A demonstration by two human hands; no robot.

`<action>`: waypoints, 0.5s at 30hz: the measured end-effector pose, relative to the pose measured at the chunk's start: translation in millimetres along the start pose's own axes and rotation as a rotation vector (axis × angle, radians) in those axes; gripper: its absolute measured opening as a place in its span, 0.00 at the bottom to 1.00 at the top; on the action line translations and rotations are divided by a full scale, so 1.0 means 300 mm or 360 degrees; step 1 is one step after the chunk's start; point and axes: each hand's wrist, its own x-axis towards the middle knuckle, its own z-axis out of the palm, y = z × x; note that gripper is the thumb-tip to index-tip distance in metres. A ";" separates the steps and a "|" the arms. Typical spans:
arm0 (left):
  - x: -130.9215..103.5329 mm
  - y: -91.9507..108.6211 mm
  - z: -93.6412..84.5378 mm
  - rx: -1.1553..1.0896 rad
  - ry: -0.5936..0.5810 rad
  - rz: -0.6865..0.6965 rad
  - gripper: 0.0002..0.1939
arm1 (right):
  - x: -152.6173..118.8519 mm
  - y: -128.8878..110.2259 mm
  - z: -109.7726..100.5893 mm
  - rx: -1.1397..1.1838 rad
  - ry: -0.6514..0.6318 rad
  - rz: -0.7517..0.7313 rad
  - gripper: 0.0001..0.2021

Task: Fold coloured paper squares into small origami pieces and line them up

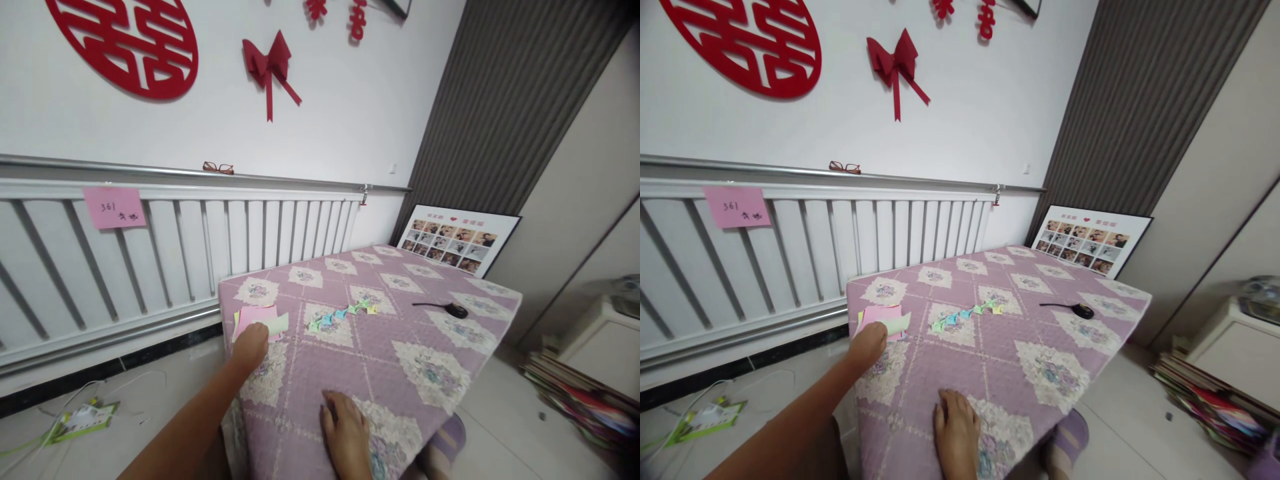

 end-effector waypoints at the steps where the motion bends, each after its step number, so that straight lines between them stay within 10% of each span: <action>1: -0.026 0.033 0.010 0.0000 -0.0026 0.0052 0.09 | 0.000 0.001 0.002 0.0018 0.0001 0.0014 0.15; 15: -0.324 0.362 0.112 -0.0082 -0.0201 0.0386 0.10 | -0.014 -0.005 0.004 0.0235 -0.0060 -0.0128 0.22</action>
